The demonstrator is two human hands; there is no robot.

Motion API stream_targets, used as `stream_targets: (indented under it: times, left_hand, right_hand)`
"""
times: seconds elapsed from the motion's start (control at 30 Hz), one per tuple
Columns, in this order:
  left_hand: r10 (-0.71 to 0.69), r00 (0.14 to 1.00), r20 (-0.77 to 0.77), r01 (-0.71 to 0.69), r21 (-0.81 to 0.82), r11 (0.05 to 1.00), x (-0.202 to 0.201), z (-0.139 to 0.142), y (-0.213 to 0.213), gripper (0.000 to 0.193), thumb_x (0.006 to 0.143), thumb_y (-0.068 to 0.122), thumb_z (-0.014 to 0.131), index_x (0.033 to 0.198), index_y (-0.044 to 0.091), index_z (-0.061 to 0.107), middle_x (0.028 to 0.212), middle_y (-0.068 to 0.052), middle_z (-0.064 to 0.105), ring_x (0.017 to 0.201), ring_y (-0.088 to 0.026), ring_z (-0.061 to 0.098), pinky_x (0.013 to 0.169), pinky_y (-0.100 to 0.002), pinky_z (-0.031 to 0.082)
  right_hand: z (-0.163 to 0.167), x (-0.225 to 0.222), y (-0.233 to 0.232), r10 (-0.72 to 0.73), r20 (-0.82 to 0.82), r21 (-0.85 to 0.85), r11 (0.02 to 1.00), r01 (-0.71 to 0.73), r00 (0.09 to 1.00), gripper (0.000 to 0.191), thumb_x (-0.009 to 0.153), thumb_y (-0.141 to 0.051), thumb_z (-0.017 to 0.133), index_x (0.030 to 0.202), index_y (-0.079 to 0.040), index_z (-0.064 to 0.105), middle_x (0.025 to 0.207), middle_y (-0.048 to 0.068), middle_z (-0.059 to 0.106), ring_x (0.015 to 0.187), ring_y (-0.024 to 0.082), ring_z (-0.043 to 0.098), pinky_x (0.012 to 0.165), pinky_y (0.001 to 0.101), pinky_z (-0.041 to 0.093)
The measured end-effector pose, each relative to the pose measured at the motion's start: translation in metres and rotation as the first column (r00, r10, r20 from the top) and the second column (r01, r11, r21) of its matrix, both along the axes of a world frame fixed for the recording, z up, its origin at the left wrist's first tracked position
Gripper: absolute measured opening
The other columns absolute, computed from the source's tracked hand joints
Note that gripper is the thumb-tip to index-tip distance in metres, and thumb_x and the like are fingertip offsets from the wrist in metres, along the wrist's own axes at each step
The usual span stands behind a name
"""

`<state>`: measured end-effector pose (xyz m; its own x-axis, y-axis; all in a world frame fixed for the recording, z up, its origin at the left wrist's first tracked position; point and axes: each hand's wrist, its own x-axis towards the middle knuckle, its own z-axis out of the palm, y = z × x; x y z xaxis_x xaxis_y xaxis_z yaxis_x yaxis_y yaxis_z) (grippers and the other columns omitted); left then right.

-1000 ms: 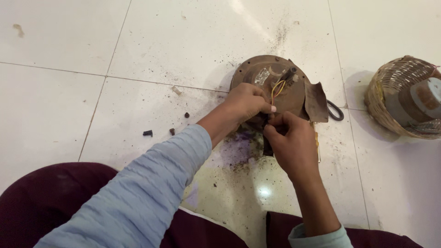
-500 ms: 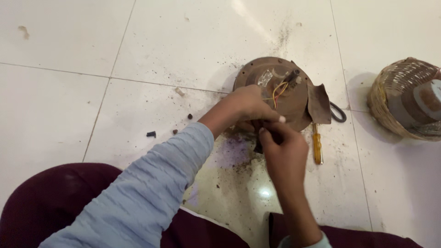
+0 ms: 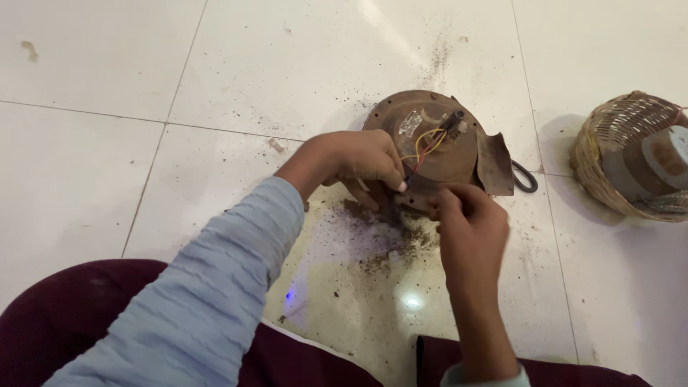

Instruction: The person sits on the floor and works on a disassembled fan motor. They strip and twist wires, then use a screwdriver to adjust components inside the motor housing.

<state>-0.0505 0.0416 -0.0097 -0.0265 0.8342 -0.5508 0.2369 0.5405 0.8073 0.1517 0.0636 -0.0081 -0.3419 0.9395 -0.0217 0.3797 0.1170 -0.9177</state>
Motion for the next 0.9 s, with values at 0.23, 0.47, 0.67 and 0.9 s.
stream_targets:
  times: [0.23, 0.47, 0.67, 0.9]
  left_hand:
    - [-0.071, 0.998, -0.001, 0.071, 0.035, 0.997, -0.002, -0.009, 0.003, 0.023, 0.089, 0.008, 0.068, 0.105, -0.006, 0.077, 0.089, -0.015, 0.076, 0.074, -0.021, 0.074, 0.065, -0.032, 0.064]
    - [-0.032, 0.998, 0.057, 0.030, 0.044, 0.999, -0.008, -0.014, 0.000, 0.025, 0.092, 0.008, 0.064, 0.112, -0.002, 0.075, 0.086, -0.010, 0.077, 0.070, -0.016, 0.074, 0.062, -0.031, 0.061]
    - [-0.125, 0.991, 0.039, 0.116, 0.181, 0.977, -0.010, -0.025, 0.006, 0.025, 0.092, 0.008, 0.064, 0.110, -0.004, 0.077, 0.082, -0.009, 0.077, 0.070, -0.016, 0.075, 0.062, -0.029, 0.061]
    - [-0.141, 0.990, 0.026, 0.137, 0.120, 0.983, -0.004, -0.024, 0.009, 0.027, 0.094, 0.015, 0.063, 0.106, -0.005, 0.077, 0.083, -0.010, 0.078, 0.072, -0.017, 0.077, 0.063, -0.032, 0.063]
  right_hand:
    - [-0.004, -0.028, 0.034, 0.258, 0.150, -0.146, 0.960, -0.237, 0.954, 0.030, 0.090, -0.026, 0.075, 0.090, 0.004, 0.076, 0.076, 0.011, 0.076, 0.067, 0.015, 0.074, 0.060, 0.0284, 0.060]
    - [-0.015, -0.021, 0.064, 0.369, 0.006, -0.243, 0.902, -0.356, 0.930, 0.026, 0.093, -0.019, 0.072, 0.088, 0.006, 0.077, 0.070, 0.008, 0.068, 0.059, 0.014, 0.059, 0.052, 0.0290, 0.045]
    - [-0.005, -0.011, 0.072, 0.429, -0.022, -0.324, 0.852, -0.412, 0.903, 0.026, 0.095, -0.018, 0.066, 0.090, 0.006, 0.074, 0.074, 0.009, 0.070, 0.063, 0.015, 0.065, 0.057, 0.0291, 0.053]
    - [-0.007, -0.009, 0.076, 0.396, -0.125, -0.409, 0.815, -0.411, 0.910, 0.023, 0.094, -0.015, 0.063, 0.095, 0.006, 0.072, 0.076, 0.011, 0.072, 0.065, 0.017, 0.070, 0.061, 0.0301, 0.060]
